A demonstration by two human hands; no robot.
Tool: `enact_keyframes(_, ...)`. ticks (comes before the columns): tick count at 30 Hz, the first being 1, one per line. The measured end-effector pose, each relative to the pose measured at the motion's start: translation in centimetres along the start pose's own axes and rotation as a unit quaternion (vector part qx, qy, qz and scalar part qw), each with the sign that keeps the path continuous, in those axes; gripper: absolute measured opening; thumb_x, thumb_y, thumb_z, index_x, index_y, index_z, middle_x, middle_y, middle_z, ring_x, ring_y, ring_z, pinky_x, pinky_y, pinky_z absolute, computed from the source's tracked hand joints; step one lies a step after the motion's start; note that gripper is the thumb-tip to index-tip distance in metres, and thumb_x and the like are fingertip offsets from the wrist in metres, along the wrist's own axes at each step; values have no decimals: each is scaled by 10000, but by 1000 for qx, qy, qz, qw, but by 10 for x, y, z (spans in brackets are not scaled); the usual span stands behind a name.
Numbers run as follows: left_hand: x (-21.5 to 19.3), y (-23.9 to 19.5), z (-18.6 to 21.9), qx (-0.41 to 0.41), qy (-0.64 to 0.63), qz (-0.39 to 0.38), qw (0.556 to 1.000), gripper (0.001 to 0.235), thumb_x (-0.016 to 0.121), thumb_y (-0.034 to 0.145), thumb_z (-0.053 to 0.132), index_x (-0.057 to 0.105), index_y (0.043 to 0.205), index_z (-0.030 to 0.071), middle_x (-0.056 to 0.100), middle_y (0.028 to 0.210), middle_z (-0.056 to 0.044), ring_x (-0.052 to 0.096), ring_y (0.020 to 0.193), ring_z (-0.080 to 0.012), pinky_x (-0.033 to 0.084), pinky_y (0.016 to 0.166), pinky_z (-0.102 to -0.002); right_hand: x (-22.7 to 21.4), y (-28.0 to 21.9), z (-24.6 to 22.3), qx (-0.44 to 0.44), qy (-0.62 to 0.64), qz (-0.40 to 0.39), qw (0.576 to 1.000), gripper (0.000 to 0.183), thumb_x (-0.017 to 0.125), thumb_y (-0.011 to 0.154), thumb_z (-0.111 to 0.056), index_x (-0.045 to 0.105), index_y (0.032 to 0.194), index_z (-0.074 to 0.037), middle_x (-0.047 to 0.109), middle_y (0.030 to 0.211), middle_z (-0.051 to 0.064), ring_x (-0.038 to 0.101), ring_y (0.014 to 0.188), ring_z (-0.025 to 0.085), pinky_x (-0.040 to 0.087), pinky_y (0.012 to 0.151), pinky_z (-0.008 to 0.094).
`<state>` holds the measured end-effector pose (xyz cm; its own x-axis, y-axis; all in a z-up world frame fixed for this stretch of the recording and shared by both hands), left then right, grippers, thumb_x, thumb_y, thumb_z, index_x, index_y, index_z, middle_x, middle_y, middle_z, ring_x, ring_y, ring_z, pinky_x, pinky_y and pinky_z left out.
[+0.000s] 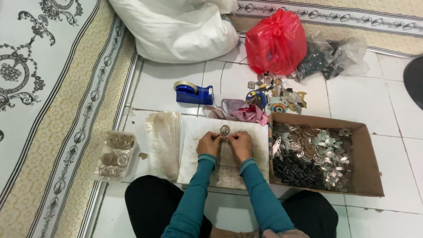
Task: Sorting and packing small metal hardware components from a large box into smaller groups or bags
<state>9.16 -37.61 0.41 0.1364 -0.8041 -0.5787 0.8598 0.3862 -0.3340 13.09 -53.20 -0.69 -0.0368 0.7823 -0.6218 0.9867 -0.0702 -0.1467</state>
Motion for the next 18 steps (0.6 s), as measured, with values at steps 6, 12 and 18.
enact_keyframes(6, -4, -1, 11, 21, 40, -5, 999, 195, 720, 940, 336, 706, 1034, 165, 789, 1012, -76, 751, 970, -318, 594, 852, -520, -2, -9, -26, 21, -54, -6, 998, 211, 789, 829, -252, 754, 832, -43, 666, 920, 190, 684, 966, 390, 572, 831, 464)
enact_keyframes(12, -3, -3, 14, 20, 82, -2, 996, 205, 710, 929, 326, 631, 1047, 178, 779, 1026, -42, 741, 1019, -323, 579, 888, -516, -8, -18, -38, 20, -81, 9, 996, 240, 791, 817, -263, 676, 825, -53, 620, 914, 162, 666, 990, 385, 566, 851, 472)
enact_keyframes(18, 3, -24, 60, 92, 12, 2, 996, 89, 665, 968, 240, 623, 1014, 177, 770, 1017, -51, 742, 986, -310, 576, 857, -481, -47, -8, -6, 33, 81, 42, 995, 209, 827, 817, -263, 745, 923, -102, 629, 899, 106, 664, 955, 301, 546, 858, 407)
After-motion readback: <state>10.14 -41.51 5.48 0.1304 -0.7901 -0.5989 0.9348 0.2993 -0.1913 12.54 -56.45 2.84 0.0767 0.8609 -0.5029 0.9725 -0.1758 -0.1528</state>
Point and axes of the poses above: each hand's wrist, its own y-axis towards the middle knuckle, its own x-axis out of the palm, z = x × y, the point moved 2 cm from there along y, towards the middle knuckle
